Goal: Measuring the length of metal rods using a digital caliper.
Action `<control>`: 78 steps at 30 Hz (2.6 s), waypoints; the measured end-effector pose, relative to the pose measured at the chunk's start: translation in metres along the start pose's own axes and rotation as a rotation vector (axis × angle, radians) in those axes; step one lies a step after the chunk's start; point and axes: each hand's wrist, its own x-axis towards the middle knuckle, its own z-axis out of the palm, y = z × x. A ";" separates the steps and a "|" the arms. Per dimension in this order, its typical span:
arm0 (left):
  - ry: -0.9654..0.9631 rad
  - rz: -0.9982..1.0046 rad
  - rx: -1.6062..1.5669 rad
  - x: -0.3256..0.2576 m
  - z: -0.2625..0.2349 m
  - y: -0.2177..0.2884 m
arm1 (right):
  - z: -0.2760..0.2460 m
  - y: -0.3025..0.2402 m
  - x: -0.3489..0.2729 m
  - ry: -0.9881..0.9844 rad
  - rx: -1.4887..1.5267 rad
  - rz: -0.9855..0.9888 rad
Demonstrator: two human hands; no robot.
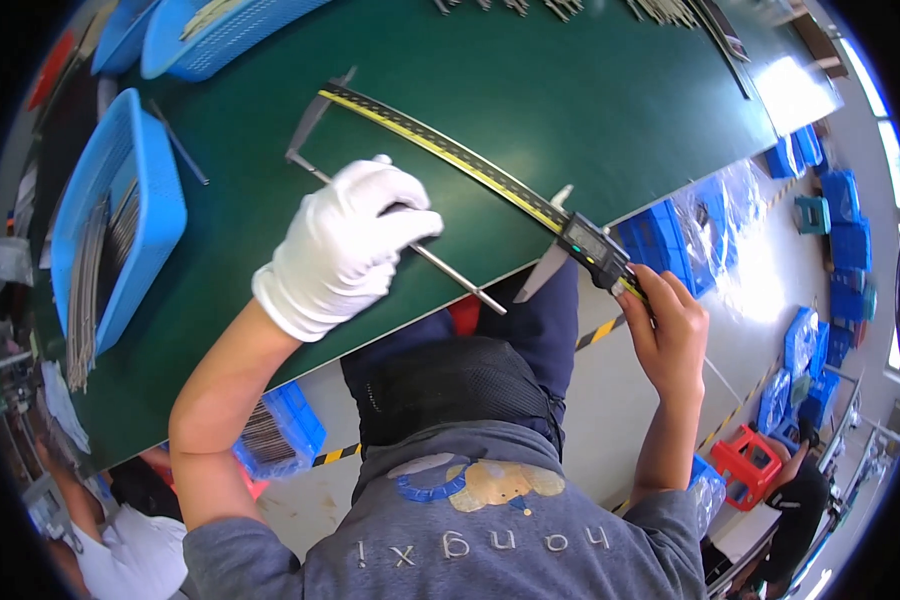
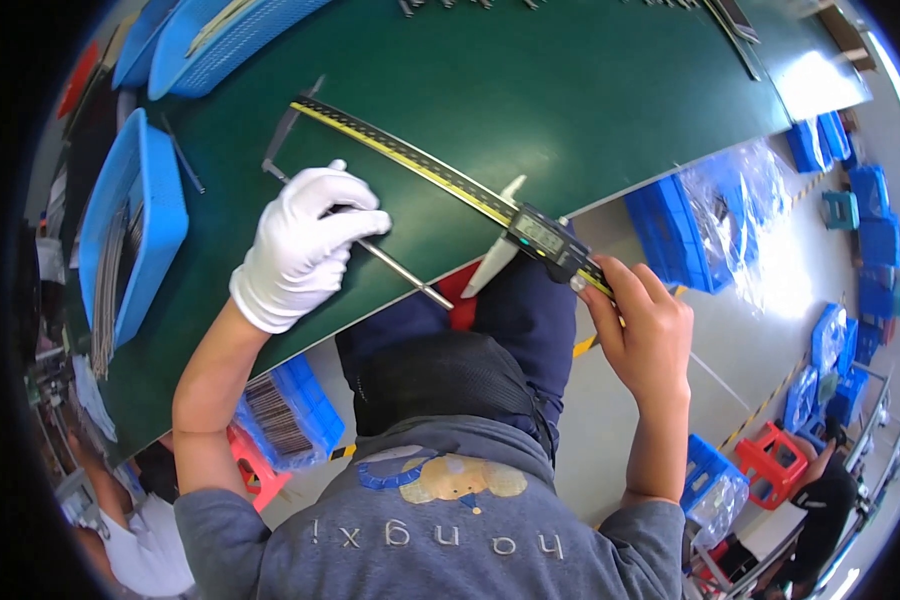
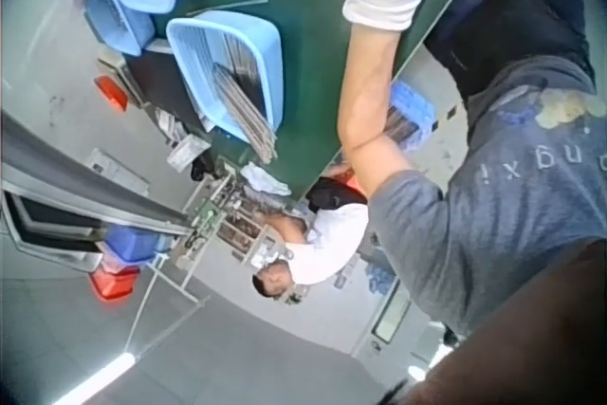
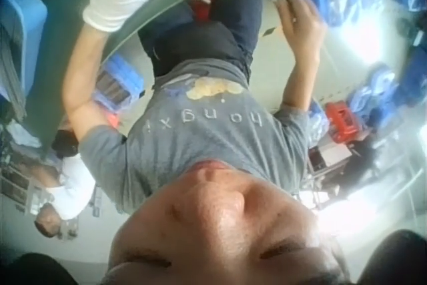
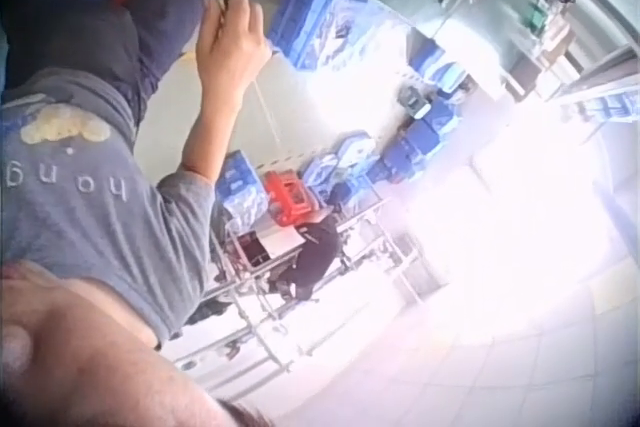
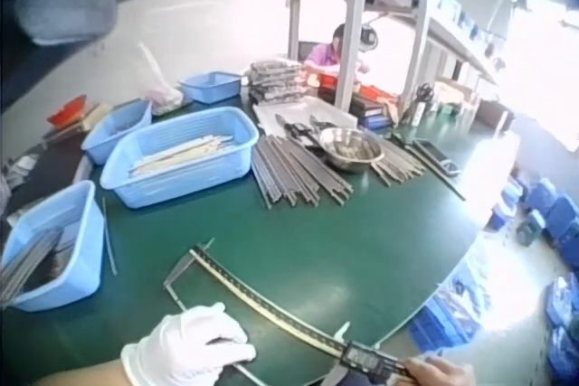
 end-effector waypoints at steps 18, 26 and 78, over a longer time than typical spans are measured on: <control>-0.011 0.093 -0.062 0.003 0.011 0.010 | -0.002 0.002 -0.001 -0.004 0.018 0.010; -0.068 0.040 0.015 0.003 0.008 0.014 | -0.004 0.004 -0.001 -0.013 0.024 0.019; -0.093 0.023 0.107 0.009 0.003 0.016 | 0.007 -0.007 -0.010 0.088 -0.082 0.080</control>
